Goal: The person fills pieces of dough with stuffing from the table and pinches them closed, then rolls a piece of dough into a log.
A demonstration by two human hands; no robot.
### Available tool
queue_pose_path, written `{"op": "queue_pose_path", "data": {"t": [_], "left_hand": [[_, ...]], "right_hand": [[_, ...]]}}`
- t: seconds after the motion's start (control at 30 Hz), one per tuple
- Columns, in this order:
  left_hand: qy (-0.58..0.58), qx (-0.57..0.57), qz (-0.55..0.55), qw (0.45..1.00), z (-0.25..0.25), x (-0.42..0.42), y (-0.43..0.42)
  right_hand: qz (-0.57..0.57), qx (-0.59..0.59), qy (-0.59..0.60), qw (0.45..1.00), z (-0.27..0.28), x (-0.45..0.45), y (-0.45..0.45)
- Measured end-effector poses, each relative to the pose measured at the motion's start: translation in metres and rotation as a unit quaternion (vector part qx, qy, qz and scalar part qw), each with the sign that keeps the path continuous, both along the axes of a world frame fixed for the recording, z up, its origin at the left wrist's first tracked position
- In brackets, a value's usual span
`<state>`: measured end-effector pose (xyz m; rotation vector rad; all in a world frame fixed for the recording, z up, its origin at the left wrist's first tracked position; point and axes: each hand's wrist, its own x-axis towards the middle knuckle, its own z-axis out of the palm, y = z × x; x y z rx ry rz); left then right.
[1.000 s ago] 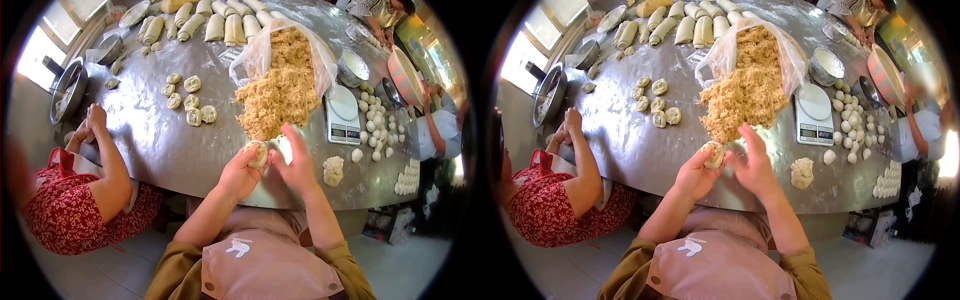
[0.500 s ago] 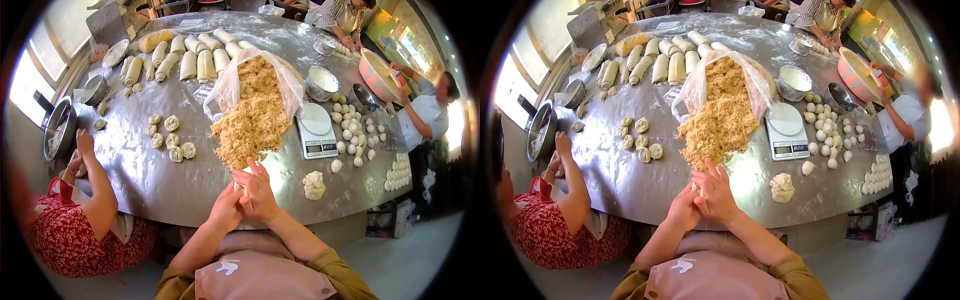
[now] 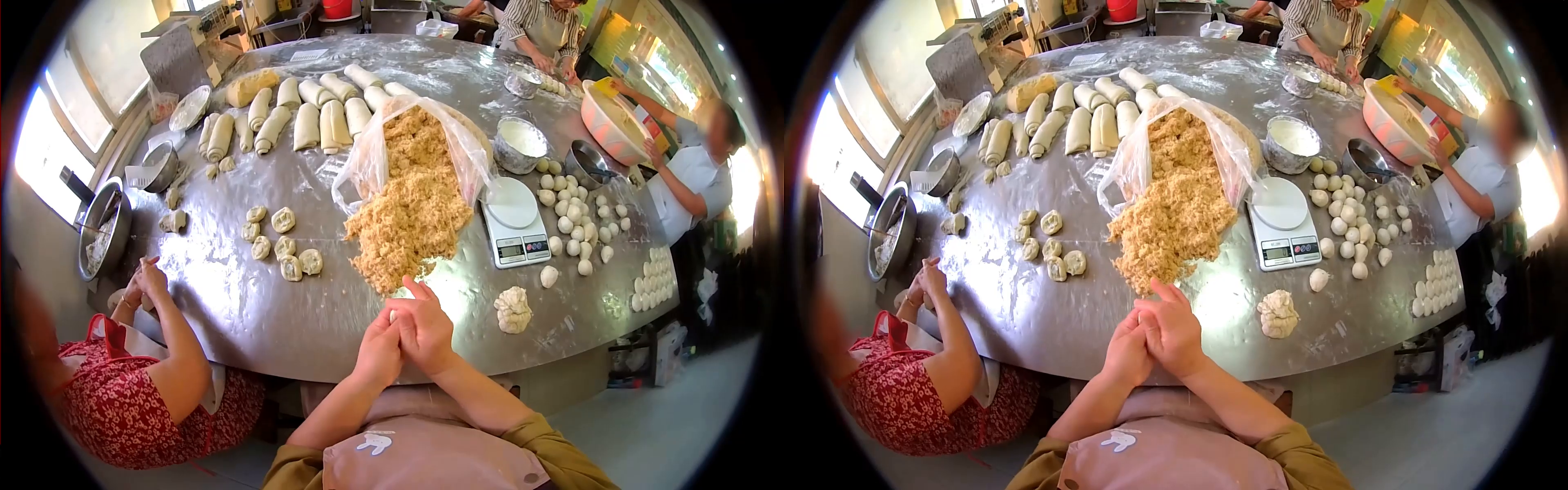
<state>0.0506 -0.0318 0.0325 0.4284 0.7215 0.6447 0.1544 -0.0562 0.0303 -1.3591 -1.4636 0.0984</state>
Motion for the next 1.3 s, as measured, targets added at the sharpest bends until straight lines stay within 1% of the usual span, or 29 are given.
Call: {"op": "queue_pose_path", "data": {"t": [0.03, 0.07, 0.1, 0.13, 0.17, 0.2, 0.23, 0.3, 0.33, 0.37, 0.4, 0.43, 0.47, 0.53, 0.57, 0.63, 0.67, 0.73, 0.77, 0.8, 0.87, 0.9, 0.93, 1.0, 1.03, 1.13, 1.17, 1.27, 1.3], "left_hand": [[-0.019, 0.012, 0.021, 1.000, 0.009, 0.003, -0.004], [-0.039, 0.023, 0.042, 0.998, 0.020, 0.006, -0.010], [-0.058, 0.032, 0.063, 0.996, 0.026, 0.007, -0.013], [0.023, 0.181, 0.050, 0.982, 0.024, 0.006, -0.013], [0.104, 0.326, 0.035, 0.939, 0.019, 0.004, -0.012], [0.180, 0.461, 0.020, 0.869, 0.017, 0.003, -0.011], [0.220, 0.466, 0.016, 0.857, 0.026, 0.001, -0.012], [0.260, 0.562, 0.081, 0.781, 0.013, 0.001, -0.005], [0.279, 0.604, 0.111, 0.738, 0.009, 0.002, -0.003], [0.255, 0.563, 0.105, 0.779, 0.006, 0.000, -0.005], [0.265, 0.584, 0.112, 0.759, 0.002, 0.001, -0.004], [0.275, 0.604, 0.119, 0.739, -0.006, 0.003, -0.002], [0.285, 0.623, 0.127, 0.717, -0.010, 0.004, -0.002], [0.275, 0.661, 0.086, 0.693, -0.010, -0.002, 0.003], [0.269, 0.679, 0.066, 0.679, -0.010, -0.004, 0.004], [0.214, 0.598, 0.053, 0.770, -0.011, -0.005, 0.002], [0.185, 0.552, 0.046, 0.812, -0.011, -0.006, 0.000], [0.125, 0.454, 0.032, 0.882, -0.010, -0.008, -0.003], [0.085, 0.418, 0.009, 0.904, -0.011, -0.010, -0.003], [0.048, 0.380, -0.013, 0.924, -0.011, -0.011, -0.002], [-0.048, 0.332, -0.091, 0.938, -0.013, -0.016, 0.003], [-0.050, 0.314, -0.101, 0.943, -0.012, -0.015, 0.005], [-0.049, 0.295, -0.113, 0.947, -0.011, -0.016, 0.006], [-0.048, 0.256, -0.135, 0.956, -0.006, -0.018, 0.006], [-0.051, 0.205, -0.150, 0.966, -0.003, -0.020, 0.005], [0.020, 0.391, -0.177, 0.903, -0.003, -0.007, -0.003], [0.141, 0.575, -0.167, 0.789, 0.001, -0.008, -0.004], [0.197, 0.555, -0.211, 0.780, 0.008, -0.012, -0.014], [0.197, 0.520, -0.234, 0.798, 0.014, -0.012, -0.014]], "right_hand": [[-0.003, -0.048, 0.124, 0.991, 0.003, 0.000, 0.001], [-0.006, -0.095, 0.244, 0.965, 0.007, 0.002, 0.003], [-0.010, -0.143, 0.362, 0.921, 0.012, 0.003, 0.005], [-0.018, -0.144, 0.405, 0.903, 0.018, 0.004, 0.008], [0.017, -0.145, 0.460, 0.876, 0.018, 0.005, 0.007], [0.052, -0.145, 0.510, 0.846, 0.018, 0.006, 0.007], [0.061, -0.138, 0.509, 0.847, 0.016, 0.005, 0.006], [0.080, -0.125, 0.509, 0.848, 0.011, -0.001, 0.001], [0.101, -0.151, 0.491, 0.852, 0.013, -0.003, -0.003], [0.123, -0.176, 0.473, 0.854, 0.016, -0.006, -0.009], [0.145, -0.201, 0.454, 0.856, 0.018, -0.007, -0.012], [0.138, -0.195, 0.369, 0.898, 0.016, -0.004, -0.012], [0.138, -0.209, 0.384, 0.889, 0.016, -0.003, -0.012], [0.138, -0.236, 0.414, 0.868, 0.017, -0.002, -0.012], [0.123, -0.257, 0.388, 0.877, 0.014, 0.000, -0.011], [0.093, -0.298, 0.334, 0.889, 0.010, 0.005, -0.010], [0.090, -0.290, 0.326, 0.895, 0.012, 0.008, -0.010], [0.084, -0.274, 0.310, 0.907, 0.027, 0.013, -0.009], [0.071, -0.275, 0.285, 0.915, 0.022, 0.016, -0.009], [0.059, -0.247, 0.214, 0.943, 0.022, 0.013, -0.010], [0.031, -0.188, 0.069, 0.979, 0.025, 0.007, -0.010], [0.101, -0.194, 0.086, 0.972, 0.018, 0.008, -0.011], [0.064, -0.182, 0.020, 0.981, 0.015, 0.009, -0.010], [-0.010, -0.157, -0.112, 0.981, 0.012, 0.013, -0.009], [0.027, -0.178, -0.005, 0.984, 0.007, 0.018, -0.008], [0.051, -0.282, 0.020, 0.958, -0.004, 0.019, -0.005], [0.050, -0.292, -0.005, 0.955, -0.003, 0.019, -0.006], [0.062, -0.382, 0.011, 0.922, -0.006, 0.038, 0.016], [0.046, -0.395, 0.054, 0.916, -0.010, 0.046, 0.023]]}}
